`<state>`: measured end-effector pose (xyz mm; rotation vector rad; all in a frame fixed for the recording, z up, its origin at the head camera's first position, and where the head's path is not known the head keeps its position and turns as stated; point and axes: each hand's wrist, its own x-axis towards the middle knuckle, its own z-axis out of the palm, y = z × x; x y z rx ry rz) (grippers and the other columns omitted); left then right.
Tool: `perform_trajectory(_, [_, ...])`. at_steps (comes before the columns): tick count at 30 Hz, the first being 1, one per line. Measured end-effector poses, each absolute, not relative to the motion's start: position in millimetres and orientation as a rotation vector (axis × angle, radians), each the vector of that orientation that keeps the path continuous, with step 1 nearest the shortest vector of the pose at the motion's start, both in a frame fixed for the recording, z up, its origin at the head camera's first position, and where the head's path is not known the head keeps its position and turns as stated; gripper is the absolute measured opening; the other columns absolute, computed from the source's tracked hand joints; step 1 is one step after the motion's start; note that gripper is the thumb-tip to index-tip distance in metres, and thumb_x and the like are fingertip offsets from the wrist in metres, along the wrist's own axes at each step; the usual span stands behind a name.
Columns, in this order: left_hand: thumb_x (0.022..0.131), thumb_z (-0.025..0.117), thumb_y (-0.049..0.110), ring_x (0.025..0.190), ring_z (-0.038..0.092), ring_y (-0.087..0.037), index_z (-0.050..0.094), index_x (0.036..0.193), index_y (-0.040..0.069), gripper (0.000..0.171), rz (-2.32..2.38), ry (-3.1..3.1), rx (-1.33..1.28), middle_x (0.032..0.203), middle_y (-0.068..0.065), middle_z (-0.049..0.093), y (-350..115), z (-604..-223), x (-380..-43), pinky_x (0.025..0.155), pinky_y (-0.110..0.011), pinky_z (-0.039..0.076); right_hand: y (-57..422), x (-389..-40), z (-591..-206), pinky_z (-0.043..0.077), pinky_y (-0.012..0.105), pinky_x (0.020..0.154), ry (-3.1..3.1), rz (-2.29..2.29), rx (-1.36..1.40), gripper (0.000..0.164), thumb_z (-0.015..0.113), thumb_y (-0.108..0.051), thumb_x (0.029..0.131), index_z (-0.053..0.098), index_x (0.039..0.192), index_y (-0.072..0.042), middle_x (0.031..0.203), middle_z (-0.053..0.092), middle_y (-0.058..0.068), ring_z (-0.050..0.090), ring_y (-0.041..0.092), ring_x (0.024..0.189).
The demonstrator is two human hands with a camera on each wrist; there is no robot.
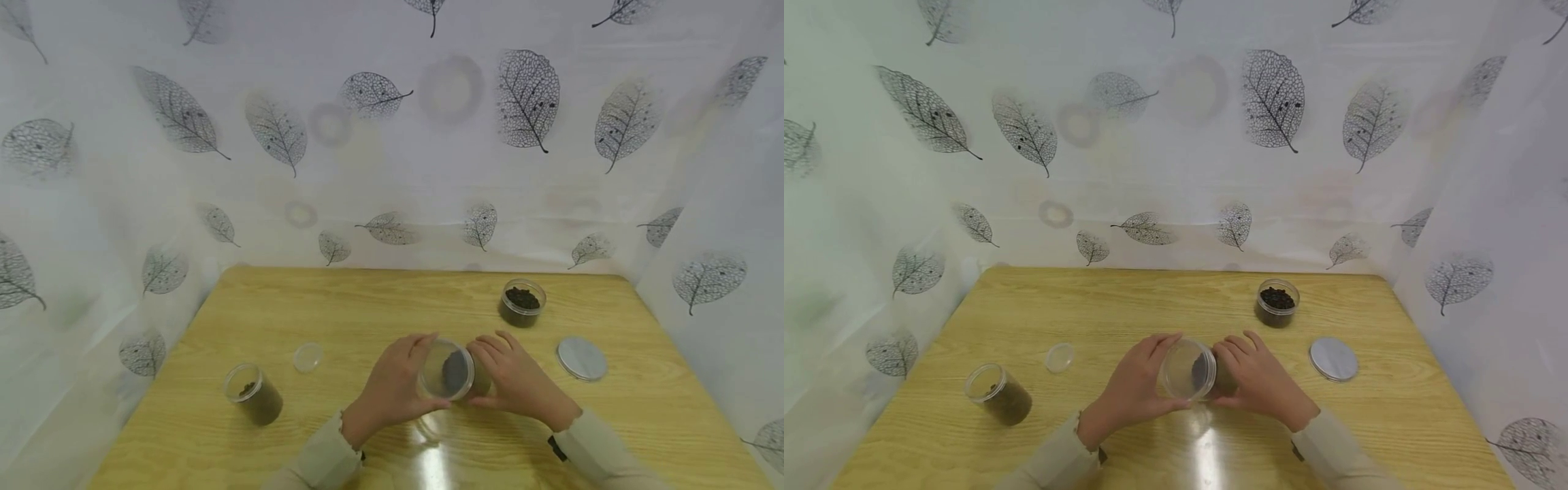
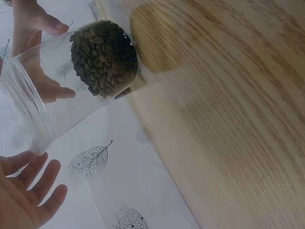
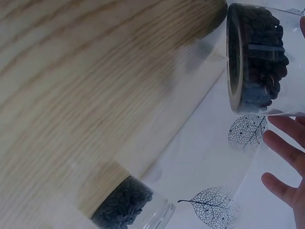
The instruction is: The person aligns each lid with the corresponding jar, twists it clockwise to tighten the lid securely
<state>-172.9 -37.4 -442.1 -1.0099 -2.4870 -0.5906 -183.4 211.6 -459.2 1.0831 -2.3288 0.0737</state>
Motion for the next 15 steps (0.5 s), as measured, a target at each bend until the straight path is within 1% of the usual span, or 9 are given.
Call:
perform_trajectory(5, [0.057,0.080,0.060,0.110,0.055,-0.018,0.045,0.136,0.010,0.100,-0.619,-2.515,-0.972,0.121,-0.004,0.056,-37.9,-444.2,-172.6,0.093,-0.035,0.050,212.5,-182.6,-460.0,0.046,0.053,0.092,-2.336,0.080,1.079,0.094,0.080,-0.064,0.050,0.055,0.115,-0.001,0.104,0.065,0.008,0.060,0.026,0.101])
perform_trajectory(9, [0.058,0.080,0.059,0.110,0.055,-0.018,0.045,0.136,0.010,0.099,-0.632,-2.527,-0.972,0.121,-0.004,0.056,-37.2,-445.0,-173.1,0.092,-0.035,0.050,212.5,-182.4,-459.5,0.047,0.053,0.091,-2.328,0.077,1.081,0.095,0.081,-0.063,0.049,0.056,0.115,0.000,0.103,0.066,0.009,0.061,0.026,0.100])
perform_trajectory(15, [0.056,0.082,0.058,0.108,0.056,-0.019,0.046,0.135,0.010,0.099,-0.605,-2.510,-0.990,0.118,-0.005,0.055,-37.1,-443.1,-175.1,0.089,-0.035,0.051,212.4,-182.5,-458.7,0.045,0.053,0.093,-2.341,0.071,1.079,0.097,0.080,-0.062,0.050,0.054,0.120,0.001,0.105,0.067,0.009,0.062,0.026,0.100])
